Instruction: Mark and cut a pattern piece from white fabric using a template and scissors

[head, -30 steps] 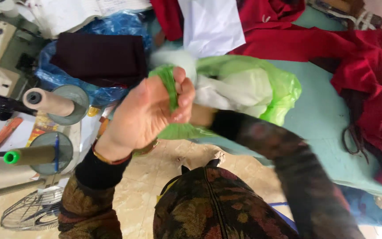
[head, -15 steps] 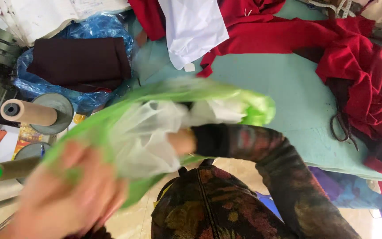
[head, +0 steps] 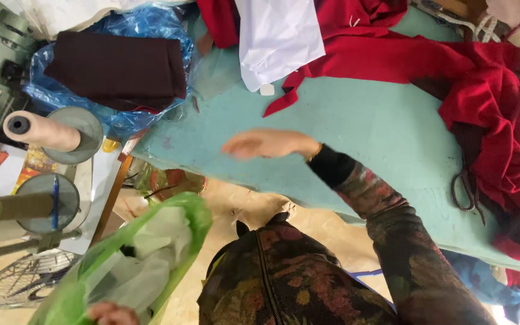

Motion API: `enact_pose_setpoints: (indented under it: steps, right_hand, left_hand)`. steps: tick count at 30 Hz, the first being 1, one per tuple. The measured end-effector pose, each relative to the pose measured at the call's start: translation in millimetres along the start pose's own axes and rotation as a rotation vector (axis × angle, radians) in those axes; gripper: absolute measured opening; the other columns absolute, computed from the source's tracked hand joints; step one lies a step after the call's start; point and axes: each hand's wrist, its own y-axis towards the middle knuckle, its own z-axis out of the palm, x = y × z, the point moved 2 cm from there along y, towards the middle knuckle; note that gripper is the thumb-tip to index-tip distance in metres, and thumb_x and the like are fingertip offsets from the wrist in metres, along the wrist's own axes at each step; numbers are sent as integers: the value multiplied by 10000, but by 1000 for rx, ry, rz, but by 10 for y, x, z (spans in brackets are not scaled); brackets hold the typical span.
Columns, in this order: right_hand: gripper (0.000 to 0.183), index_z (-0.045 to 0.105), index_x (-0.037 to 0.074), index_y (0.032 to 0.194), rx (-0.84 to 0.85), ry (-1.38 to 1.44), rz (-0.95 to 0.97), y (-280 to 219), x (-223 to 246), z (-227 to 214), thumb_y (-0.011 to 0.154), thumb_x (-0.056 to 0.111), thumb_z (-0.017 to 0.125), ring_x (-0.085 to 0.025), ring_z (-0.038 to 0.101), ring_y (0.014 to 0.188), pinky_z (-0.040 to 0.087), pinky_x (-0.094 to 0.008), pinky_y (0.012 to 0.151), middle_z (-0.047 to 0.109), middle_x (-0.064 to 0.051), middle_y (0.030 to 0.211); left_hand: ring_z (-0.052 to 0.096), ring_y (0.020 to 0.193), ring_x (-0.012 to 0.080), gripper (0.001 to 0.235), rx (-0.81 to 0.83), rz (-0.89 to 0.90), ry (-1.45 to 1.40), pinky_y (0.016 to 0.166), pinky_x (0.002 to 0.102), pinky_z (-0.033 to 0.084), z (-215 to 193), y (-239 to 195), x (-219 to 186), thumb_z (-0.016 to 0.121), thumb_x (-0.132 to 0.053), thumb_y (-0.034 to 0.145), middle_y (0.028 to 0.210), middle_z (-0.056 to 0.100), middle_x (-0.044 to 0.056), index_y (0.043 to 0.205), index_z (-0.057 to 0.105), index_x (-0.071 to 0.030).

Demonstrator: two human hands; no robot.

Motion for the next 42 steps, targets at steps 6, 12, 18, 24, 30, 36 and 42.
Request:
enact_pose_setpoints:
  steps: [6, 12, 18, 24, 30, 36, 42]
  right_hand:
    - [448, 597, 87, 1359, -705, -56, 200, -133, -1229, -551, 988, 340, 595, -141, 687, 1106, 504, -294, 963, 709, -59, 1200]
    - [445, 555, 76, 1399, -1007, -275, 224, -157, -1861, -833, 976, 192, 630, -152, 708, 860, 519, -316, 900, 508, -173, 1336]
    - [535, 476, -11, 1401, -1126, -769, 72, -9, -1680, -1034, 924, 57, 708, -341, 460, 1178, 456, -456, 973, 500, -170, 1236]
    - [821, 454, 103, 1464, -1181, -1141, 406, 261, -1856, -1371, 775, 121, 901, -357, 544, 1103, 471, -464, 826, 443, -177, 1410]
    - [724, 544, 113, 1373, -1085, -1501, 468, 397, -1888, -1551, 747, 216, 892, -306, 509, 1074, 431, -423, 818, 468, -169, 1389]
    - [284, 720, 246, 935, -1377, -1269, 293, 169, -1777, -1909, 758, 65, 591, -263, 668, 586, 429, -416, 607, 676, 6, 634]
    - [135, 661, 88, 922, -1802, 735, -386, -1326, -1725, -2340, 878, 209, 702, -178, 593, 652, 397, -356, 532, 620, -22, 720]
  left_hand:
    - [405, 693, 144, 196, -1572, 621, 1436, 1046, 612, 468, 120, -263, -944, 342, -135, 1110, 773, 372, 15, 1250, 478, -115]
    - [574, 1281, 193, 398, -1565, 497, 1393, 1063, 383, 384, -200, -171, -1412, 388, -580, 1151, 1207, 582, 21, 1103, 472, -193]
    - [568, 1072, 148, 384, -1569, 575, 1406, 1030, 542, 401, -762, 116, -1891, 588, -521, 1028, 994, 605, -51, 730, 462, -314]
    - [262, 1526, 298, 806, -1815, 743, 1400, 1170, 647, 245, -779, 320, -1957, 595, -486, 962, 1682, 254, 112, 1608, 298, -108]
    - [529, 1267, 148, 295, -1561, 886, 1830, 931, 482, 355, -922, 928, -1510, 470, -163, 845, 1268, 666, -74, 1036, 673, -259]
    - [530, 1283, 311, 338, -773, 858, 2484, 1115, 405, 475, -1086, 1904, 235, 563, -37, 1020, 1376, 534, 180, 1345, 485, 13]
    - [596, 1130, 229, 237, -431, 565, 2632, 975, 350, 493, -1348, 2686, 967, 608, -131, 1017, 1232, 619, 119, 1236, 602, -42]
